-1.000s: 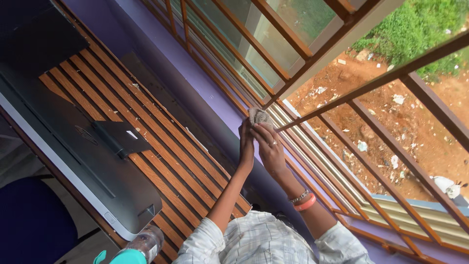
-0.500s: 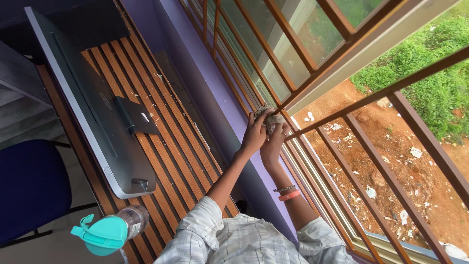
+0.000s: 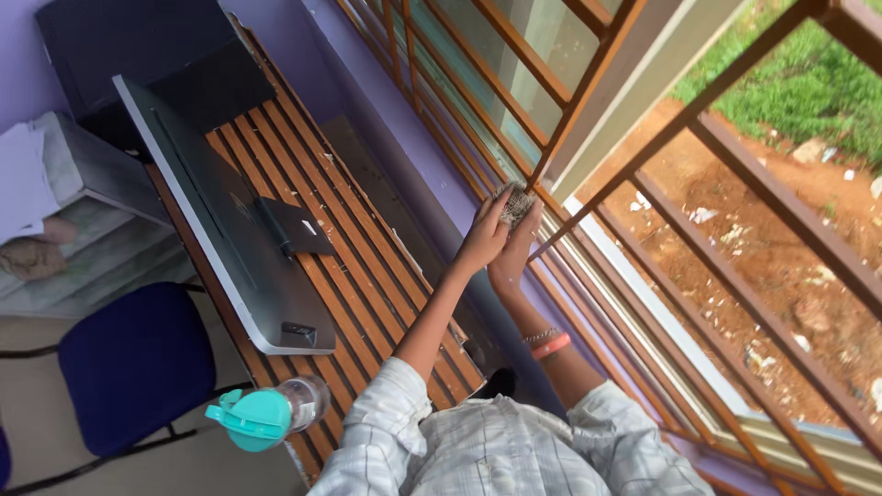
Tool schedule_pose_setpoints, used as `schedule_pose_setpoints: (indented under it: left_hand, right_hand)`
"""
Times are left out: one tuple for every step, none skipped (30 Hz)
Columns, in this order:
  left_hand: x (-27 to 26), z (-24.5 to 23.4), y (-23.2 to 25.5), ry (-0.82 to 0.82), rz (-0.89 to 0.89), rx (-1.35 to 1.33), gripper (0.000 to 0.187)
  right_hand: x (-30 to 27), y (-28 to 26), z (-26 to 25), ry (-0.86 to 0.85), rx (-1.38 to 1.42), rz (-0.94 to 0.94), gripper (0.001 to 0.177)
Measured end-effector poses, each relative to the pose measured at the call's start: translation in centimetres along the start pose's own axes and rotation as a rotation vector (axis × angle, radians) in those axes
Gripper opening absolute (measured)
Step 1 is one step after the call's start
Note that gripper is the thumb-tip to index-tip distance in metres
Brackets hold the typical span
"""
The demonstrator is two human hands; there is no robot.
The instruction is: The person wipes the metal bars of a window grill using a cloth.
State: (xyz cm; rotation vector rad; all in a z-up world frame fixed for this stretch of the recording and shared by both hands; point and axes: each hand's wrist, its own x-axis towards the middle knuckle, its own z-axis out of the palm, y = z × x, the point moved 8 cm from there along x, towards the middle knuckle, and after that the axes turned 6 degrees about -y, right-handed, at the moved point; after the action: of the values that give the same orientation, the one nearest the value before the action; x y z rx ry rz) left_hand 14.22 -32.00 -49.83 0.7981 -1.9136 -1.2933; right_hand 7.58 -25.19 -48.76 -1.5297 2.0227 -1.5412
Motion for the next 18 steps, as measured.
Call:
schedule_pose_setpoints:
  left_hand:
    - [0.2, 1.0, -0.9, -0.022, 0.011, 0.012, 0.064]
    - [-0.2, 1.8, -1.6, -0.005, 0.024, 0.056, 0.069]
    - [0.0, 2.0, -2.0, 0.019, 0.047, 0.100, 0.073]
    - [0.3, 1.9, -2.5, 0.003, 0.067, 0.113, 0.073]
    - [0.1, 2.0, -2.6, 0.030, 0.111, 0.105, 0.070]
    - [0.0, 1.8, -2.6, 0.056, 0.154, 0.096, 0.067]
    - [-0.5, 2.3, -2.9, 0.045, 0.153, 0.086, 0.067]
    - [-1.0, 2.3, -4.4, 0.041, 0.025, 0.069, 0.058]
    - [-1.5, 2.2, -5.8, 0.043, -0.104, 0.058, 0.049]
    - [-2.2, 2.7, -6.1, 0.039, -0.107, 0.053, 0.049]
    - [-2.8, 2.9, -6.9, 0.055, -0.200, 0.100, 0.048]
    - [-3.2, 2.7, -7.6, 0.072, -0.294, 0.147, 0.047]
    - [-3.7, 2.8, -7.7, 0.068, -0.294, 0.145, 0.047]
    - [-3.9, 2.4, -6.9, 0.112, -0.179, 0.056, 0.049]
    - [-4.1, 2.0, -6.1, 0.158, -0.067, -0.035, 0.051]
    - [-3.8, 1.9, -6.0, 0.156, -0.070, -0.040, 0.051]
    - [-3.6, 1.9, -5.5, 0.160, -0.019, -0.089, 0.054]
    - [-3.4, 1.9, -5.2, 0.164, 0.033, -0.138, 0.058]
  right_hand:
    - [-0.1, 1.2, 0.1, 0.026, 0.006, 0.008, 0.082]
    - [-0.3, 2.3, 0.6, -0.018, 0.000, 0.039, 0.086]
    - [0.0, 3.2, 1.3, -0.061, -0.006, 0.059, 0.091]
    - [0.3, 3.6, 1.4, -0.034, 0.002, 0.057, 0.091]
    - [0.0, 4.1, 1.5, -0.053, -0.004, 0.062, 0.092]
    - [-0.1, 4.6, 1.8, -0.072, -0.009, 0.068, 0.093]
    - [-0.5, 5.0, 1.4, -0.067, -0.019, 0.077, 0.093]
    - [-0.6, 6.0, 1.5, -0.096, 0.006, 0.176, 0.087]
    - [-0.9, 6.9, 1.9, -0.131, 0.036, 0.269, 0.081]
    - [-1.9, 7.3, 1.7, -0.131, 0.031, 0.274, 0.081]
    - [-2.7, 7.8, 2.1, -0.220, -0.036, 0.298, 0.070]
    - [-3.3, 7.9, 2.7, -0.308, -0.105, 0.321, 0.059]
    - [-4.2, 7.7, 2.7, -0.306, -0.107, 0.325, 0.059]
    - [-4.8, 6.4, 2.0, -0.189, -0.031, 0.263, 0.067]
    - [-5.1, 5.0, 1.0, -0.076, 0.043, 0.200, 0.075]
    - [-4.6, 4.4, 1.0, -0.078, 0.038, 0.203, 0.075]
    - [-4.1, 3.2, 0.5, -0.030, 0.005, 0.113, 0.073]
    - [-3.7, 2.1, 0.1, 0.016, -0.027, 0.022, 0.072]
